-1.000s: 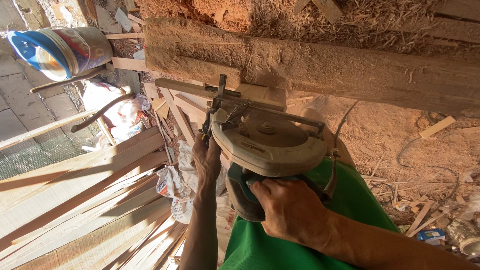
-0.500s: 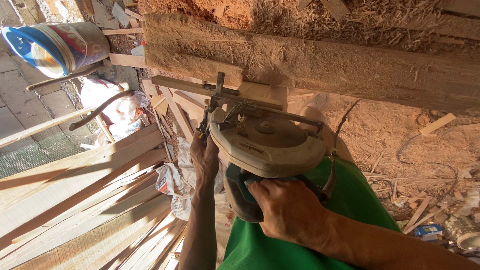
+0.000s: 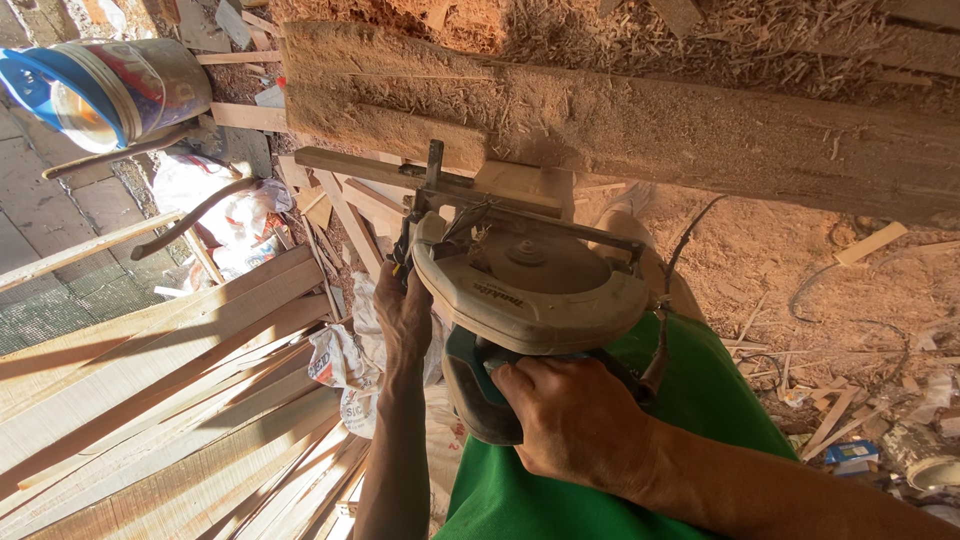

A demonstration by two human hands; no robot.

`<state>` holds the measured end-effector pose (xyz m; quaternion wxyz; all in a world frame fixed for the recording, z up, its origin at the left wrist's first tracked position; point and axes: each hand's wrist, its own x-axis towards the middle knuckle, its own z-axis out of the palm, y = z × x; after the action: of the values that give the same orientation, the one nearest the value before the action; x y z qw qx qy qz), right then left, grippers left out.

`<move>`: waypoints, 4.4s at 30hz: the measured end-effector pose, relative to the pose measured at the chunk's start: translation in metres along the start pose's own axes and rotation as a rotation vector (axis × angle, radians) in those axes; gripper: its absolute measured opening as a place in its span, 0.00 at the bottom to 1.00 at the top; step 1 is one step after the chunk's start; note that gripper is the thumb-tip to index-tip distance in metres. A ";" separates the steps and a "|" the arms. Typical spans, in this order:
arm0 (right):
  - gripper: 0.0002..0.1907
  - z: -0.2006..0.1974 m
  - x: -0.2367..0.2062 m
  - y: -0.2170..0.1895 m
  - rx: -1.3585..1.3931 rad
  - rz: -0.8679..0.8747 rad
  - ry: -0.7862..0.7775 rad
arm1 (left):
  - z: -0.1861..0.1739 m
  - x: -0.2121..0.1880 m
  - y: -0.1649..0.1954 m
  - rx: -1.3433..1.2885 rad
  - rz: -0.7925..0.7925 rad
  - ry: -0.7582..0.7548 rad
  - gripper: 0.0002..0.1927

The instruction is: The person cuts thin wooden strips into shorter pieces using a handheld circular saw. They brace each strip against their leg and a wooden beam, guide the saw along the wood, and set cut pieces aside among the scrap wood on the floor.

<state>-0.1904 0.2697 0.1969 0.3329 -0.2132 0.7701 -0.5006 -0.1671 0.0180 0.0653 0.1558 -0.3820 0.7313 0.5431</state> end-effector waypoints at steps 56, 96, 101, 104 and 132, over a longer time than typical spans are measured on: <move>0.10 0.043 0.112 -0.008 -0.022 -0.129 -0.043 | -0.104 0.107 -0.033 -0.026 0.375 -0.115 0.21; 0.17 -0.057 -0.244 0.125 -0.473 0.661 0.579 | 0.152 -0.040 0.006 -0.148 0.186 -0.294 0.28; 0.18 -0.045 -0.258 0.150 -0.427 0.604 0.594 | 0.160 -0.139 -0.073 0.349 0.448 -0.083 0.49; 0.16 -0.035 -0.262 0.157 -0.381 0.596 0.575 | 0.161 -0.162 -0.105 0.309 0.627 -0.026 0.50; 0.17 -0.033 -0.265 0.150 -0.250 0.657 0.582 | 0.111 -0.061 0.006 0.814 1.134 -0.324 0.11</move>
<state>-0.0315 0.5266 0.1484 0.2154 0.1533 0.9129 -0.3109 -0.1515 0.1438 0.0682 0.0865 0.2308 0.9295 0.2745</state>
